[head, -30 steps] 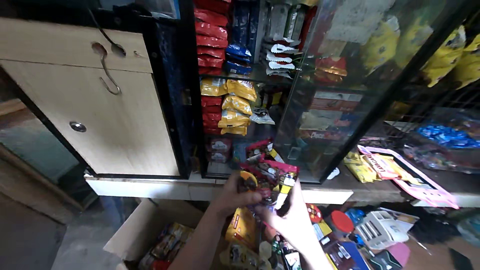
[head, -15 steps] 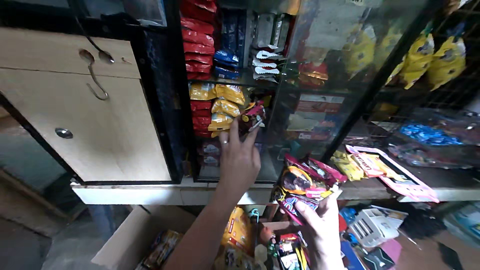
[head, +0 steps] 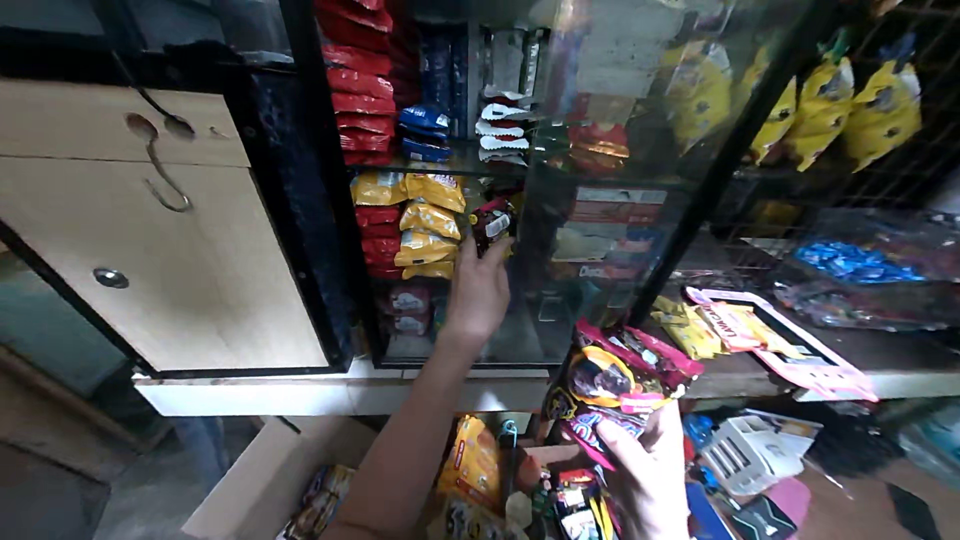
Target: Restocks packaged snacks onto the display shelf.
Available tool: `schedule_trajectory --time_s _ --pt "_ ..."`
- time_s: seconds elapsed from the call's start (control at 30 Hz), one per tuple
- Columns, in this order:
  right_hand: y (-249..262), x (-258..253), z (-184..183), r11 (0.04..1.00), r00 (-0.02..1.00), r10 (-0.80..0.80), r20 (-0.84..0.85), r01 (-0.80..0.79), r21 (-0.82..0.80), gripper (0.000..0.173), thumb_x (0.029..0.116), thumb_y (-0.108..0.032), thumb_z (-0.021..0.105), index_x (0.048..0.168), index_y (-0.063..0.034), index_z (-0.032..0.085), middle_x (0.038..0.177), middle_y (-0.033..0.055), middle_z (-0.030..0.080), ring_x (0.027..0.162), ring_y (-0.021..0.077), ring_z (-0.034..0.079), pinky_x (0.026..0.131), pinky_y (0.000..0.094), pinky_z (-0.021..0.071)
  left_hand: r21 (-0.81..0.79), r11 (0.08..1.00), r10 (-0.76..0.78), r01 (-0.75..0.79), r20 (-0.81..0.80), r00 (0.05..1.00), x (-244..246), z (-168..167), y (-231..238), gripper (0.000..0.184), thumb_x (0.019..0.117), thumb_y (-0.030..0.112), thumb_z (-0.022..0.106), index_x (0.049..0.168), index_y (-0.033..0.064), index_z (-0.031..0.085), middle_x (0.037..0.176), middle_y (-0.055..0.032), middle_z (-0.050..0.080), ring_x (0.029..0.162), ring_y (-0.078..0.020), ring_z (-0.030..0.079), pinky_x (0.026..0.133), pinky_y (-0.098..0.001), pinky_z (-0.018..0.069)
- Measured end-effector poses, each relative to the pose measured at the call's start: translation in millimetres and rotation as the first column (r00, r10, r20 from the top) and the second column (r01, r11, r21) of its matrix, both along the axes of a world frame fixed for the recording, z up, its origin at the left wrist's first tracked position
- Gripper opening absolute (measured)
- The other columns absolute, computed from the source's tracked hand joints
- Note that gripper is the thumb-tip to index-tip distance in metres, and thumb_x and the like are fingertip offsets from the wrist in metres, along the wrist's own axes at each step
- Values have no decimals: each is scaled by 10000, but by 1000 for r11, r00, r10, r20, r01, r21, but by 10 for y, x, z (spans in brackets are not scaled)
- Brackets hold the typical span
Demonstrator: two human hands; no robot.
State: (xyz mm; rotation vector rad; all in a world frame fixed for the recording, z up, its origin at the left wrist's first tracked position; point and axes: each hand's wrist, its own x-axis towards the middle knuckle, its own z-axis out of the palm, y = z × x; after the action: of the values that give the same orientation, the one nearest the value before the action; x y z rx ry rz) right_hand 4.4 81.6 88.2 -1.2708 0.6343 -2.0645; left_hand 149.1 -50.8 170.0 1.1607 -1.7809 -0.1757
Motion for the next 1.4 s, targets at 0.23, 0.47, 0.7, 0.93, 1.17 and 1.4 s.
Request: schedule_trajectory --time_s 0.23,0.47,0.7,0.93,1.17,1.4 --pt "0 -115 -2 998 998 46 -30 -47 -30 692 756 -245 868 1289 -167 433 1114 -141 717 1013 -5 699 868 210 608 128 890 -372 437 -348 861 4 -107 -546 384 1108 152 368 1435 35 531 1439 -158 557 1216 -229 608 1029 -429 497" --pt "-35 -221 -15 990 991 109 -71 -115 -83 705 777 -227 859 1333 -187 426 1188 -153 694 1086 -5 672 937 224 586 246 923 -243 296 -224 944 -127 124 -760 433 1044 105 557 1468 42 499 1442 -235 538 1273 -350 576 1064 -517 463" --pt "-14 -319 -13 983 983 160 -89 -167 -81 680 759 -166 859 1316 -203 472 1181 -145 703 1091 -1 671 942 227 582 269 951 -116 152 -147 982 -209 313 -915 421 1021 133 591 1423 20 543 1335 -258 608 1204 -378 616 1034 -541 475" --pt "-26 -313 -2 973 975 203 -89 -211 -98 670 765 -149 851 1321 -207 482 1188 -145 706 1094 3 674 950 229 580 351 933 14 -80 187 982 -266 425 -904 429 1061 250 541 1426 25 547 1327 -284 607 1248 -452 582 1049 -626 434" --pt "-33 -255 -25 975 976 206 -76 -211 -73 683 743 -152 860 1302 -184 469 1170 -146 711 1081 1 679 943 227 583 398 872 83 -286 455 887 -319 542 -767 595 1093 408 416 1583 82 331 1345 -315 582 1244 -507 568 991 -696 431" --pt "-35 -225 -16 966 967 236 -96 -244 -85 653 770 -157 846 1302 -187 470 1169 -148 713 1085 -10 675 949 217 575 351 903 15 -247 549 836 -243 518 -787 666 916 217 713 1524 108 465 1474 -232 517 1404 -485 403 1081 -712 322"
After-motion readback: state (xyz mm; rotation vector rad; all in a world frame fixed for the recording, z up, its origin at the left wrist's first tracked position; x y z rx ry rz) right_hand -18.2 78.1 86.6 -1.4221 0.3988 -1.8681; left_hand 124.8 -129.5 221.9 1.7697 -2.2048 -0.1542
